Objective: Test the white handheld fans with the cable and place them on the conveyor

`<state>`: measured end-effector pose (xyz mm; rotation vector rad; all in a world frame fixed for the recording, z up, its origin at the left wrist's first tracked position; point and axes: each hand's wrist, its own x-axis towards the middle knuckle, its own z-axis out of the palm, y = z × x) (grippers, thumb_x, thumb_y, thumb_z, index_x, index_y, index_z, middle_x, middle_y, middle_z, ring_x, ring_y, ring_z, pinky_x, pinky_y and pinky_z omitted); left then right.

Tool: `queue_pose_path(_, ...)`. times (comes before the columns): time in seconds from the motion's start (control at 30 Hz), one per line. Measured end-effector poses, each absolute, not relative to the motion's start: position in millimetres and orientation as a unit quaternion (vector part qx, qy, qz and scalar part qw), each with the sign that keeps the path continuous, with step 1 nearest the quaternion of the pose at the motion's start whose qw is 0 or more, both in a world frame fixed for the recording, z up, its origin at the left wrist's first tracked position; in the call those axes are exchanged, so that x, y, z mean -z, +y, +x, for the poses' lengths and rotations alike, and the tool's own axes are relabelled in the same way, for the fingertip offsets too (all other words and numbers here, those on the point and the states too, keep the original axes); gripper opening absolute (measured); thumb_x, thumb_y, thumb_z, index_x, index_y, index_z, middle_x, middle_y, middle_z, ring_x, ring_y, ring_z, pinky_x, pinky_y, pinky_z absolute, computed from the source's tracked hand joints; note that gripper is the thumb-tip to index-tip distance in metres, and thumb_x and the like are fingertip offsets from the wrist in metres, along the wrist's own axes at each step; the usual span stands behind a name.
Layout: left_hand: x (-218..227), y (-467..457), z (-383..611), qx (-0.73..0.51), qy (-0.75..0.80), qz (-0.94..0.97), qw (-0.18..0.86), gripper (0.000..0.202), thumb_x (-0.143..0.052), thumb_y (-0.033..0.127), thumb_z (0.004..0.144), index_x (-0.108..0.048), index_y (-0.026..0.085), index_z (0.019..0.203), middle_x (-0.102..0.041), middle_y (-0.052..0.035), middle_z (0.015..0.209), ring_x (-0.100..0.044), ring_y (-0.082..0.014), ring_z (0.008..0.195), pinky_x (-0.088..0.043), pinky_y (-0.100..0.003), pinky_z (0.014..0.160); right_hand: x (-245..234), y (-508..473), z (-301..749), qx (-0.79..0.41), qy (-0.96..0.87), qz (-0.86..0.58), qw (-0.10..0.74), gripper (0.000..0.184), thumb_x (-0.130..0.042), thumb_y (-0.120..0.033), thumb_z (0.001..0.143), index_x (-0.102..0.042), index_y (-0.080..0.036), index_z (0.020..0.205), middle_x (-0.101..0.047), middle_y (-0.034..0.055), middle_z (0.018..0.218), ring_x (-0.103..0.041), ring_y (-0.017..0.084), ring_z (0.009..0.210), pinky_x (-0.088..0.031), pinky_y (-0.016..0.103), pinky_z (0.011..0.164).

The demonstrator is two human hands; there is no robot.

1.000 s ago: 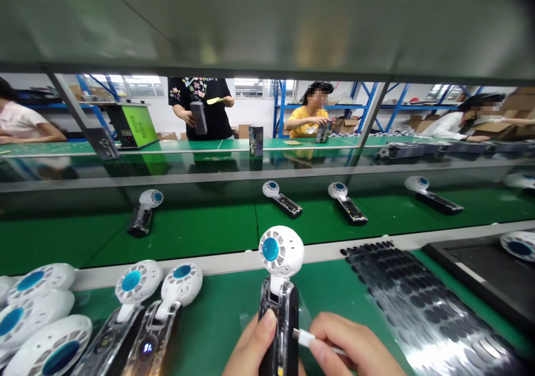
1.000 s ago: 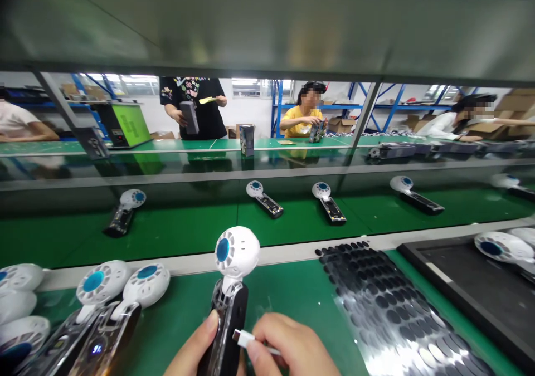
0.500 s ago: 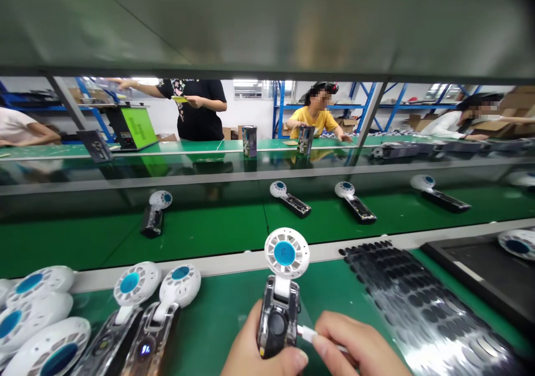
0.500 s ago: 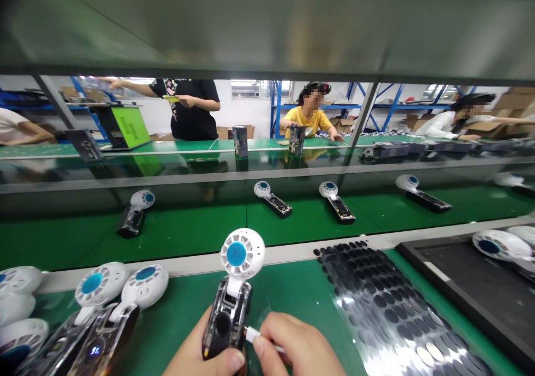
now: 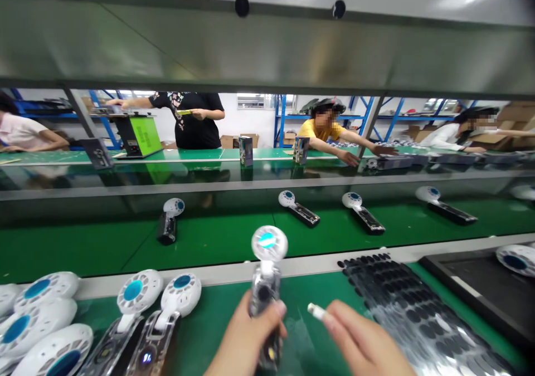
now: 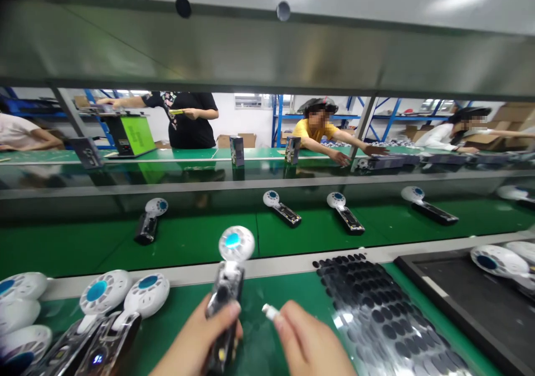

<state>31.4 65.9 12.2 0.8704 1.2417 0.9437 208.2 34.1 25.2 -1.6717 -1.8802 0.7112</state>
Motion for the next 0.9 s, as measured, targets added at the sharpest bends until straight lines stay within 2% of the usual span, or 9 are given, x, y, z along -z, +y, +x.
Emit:
queue_pose_path(0.1,-23.2,105.8,23.8,-0.453,0.588,0.373,0.557,0.041,-0.052,0.050,0.072,-0.040,0.019,0.095,-0.054,0.0026,0.068,-0.053,-0.0111,0.055,-0.044,-0.026,0.053,-43.2,42.3,230.8,-0.225,-0.618,-0.688,0.308,0.028,-0.032,-0.049,0.083,-0.041,-0.025,0.071,-0.058,-0.0013,0.068,-0.055,0.018,0.065,-0.041,0.024,0.055)
queue_pose_path(0.2,-24.1,152.5,22.6,-0.473,0.637,0.408,0.452,0.039,-0.055,0.040,0.076,-0.044,0.017,0.104,-0.056,-0.0022,0.087,-0.056,-0.0146,0.073,-0.047,-0.032,0.066,-59.9,64.8,243.9,-0.216,-0.625,-0.708,0.248,0.024,-0.037,-0.047,0.083,-0.048,-0.025,0.086,-0.063,-0.0005,0.079,-0.058,0.018,0.064,-0.043,0.027,0.056)
queue_pose_path(0.3,-12.8,192.0,28.7,-0.448,0.679,0.442,0.378,0.029,-0.052,0.033,0.081,-0.051,0.014,0.103,-0.058,-0.0047,0.095,-0.057,-0.0162,0.080,-0.048,-0.036,0.071,-57.4,105.6,249.1,-0.168,-0.660,-0.705,0.201,0.032,-0.030,-0.037,0.091,-0.056,-0.020,0.079,-0.062,0.0018,0.073,-0.057,0.019,0.070,-0.043,0.033,0.067)
queue_pose_path(0.33,-7.9,202.4,30.8,-0.438,0.689,0.451,0.361,0.028,-0.051,0.033,0.081,-0.052,0.014,0.102,-0.059,-0.0049,0.096,-0.058,-0.0165,0.081,-0.048,-0.037,0.072,-51.8,122.1,250.8,-0.151,-0.665,-0.707,0.187,0.033,-0.034,-0.035,0.091,-0.057,-0.017,0.076,-0.061,0.0025,0.076,-0.058,0.018,0.072,-0.043,0.035,0.070)
queue_pose_path(0.43,5.6,225.3,33.4,-0.422,0.705,0.479,0.309,0.026,-0.053,0.031,0.081,-0.054,0.014,0.101,-0.058,-0.0060,0.102,-0.057,-0.0187,0.089,-0.047,-0.040,0.077,-27.8,173.4,257.8,-0.109,-0.669,-0.719,0.154,0.020,-0.049,-0.032,0.087,-0.060,-0.015,0.085,-0.057,0.0063,0.108,-0.052,0.021,0.098,-0.039,0.043,0.085)
queue_pose_path(0.53,13.9,237.3,32.9,-0.427,0.705,0.505,0.256,0.026,-0.055,0.027,0.079,-0.054,0.014,0.102,-0.054,-0.0073,0.113,-0.051,-0.0223,0.102,-0.042,-0.045,0.086,-6.0,217.6,266.5,-0.086,-0.660,-0.732,0.143,0.021,-0.049,-0.032,0.087,-0.058,-0.018,0.099,-0.046,0.0071,0.126,-0.043,0.025,0.112,-0.034,0.048,0.091)
queue_pose_path(0.73,5.5,227.9,42.5,-0.492,0.635,0.558,0.208,0.034,-0.057,0.022,0.077,-0.051,0.016,0.110,-0.037,-0.0079,0.132,-0.029,-0.0291,0.123,-0.025,-0.054,0.098,4.6,262.5,282.7,-0.107,-0.656,-0.731,0.153,0.021,-0.050,-0.032,0.087,-0.058,-0.017,0.100,-0.052,0.0067,0.118,-0.050,0.024,0.104,-0.038,0.047,0.088)
queue_pose_path(0.8,-2.7,216.9,51.9,-0.518,0.590,0.575,0.230,0.035,-0.056,0.022,0.078,-0.050,0.017,0.112,-0.033,-0.0075,0.135,-0.023,-0.0288,0.126,-0.020,-0.053,0.101,0.3,262.0,284.9,-0.122,-0.661,-0.719,0.176,0.021,-0.048,-0.034,0.088,-0.059,-0.016,0.095,-0.057,0.0057,0.108,-0.055,0.022,0.096,-0.041,0.044,0.084)
queue_pose_path(0.9,-13.5,198.2,72.1,-0.540,0.533,0.562,0.329,0.032,-0.052,0.026,0.080,-0.050,0.017,0.111,-0.037,-0.0079,0.132,-0.028,-0.0259,0.124,-0.020,-0.049,0.101,-6.8,240.6,276.3,-0.151,-0.675,-0.686,0.226,0.028,-0.045,-0.038,0.089,-0.059,-0.015,0.093,-0.061,0.0039,0.095,-0.059,0.020,0.084,-0.044,0.041,0.077)
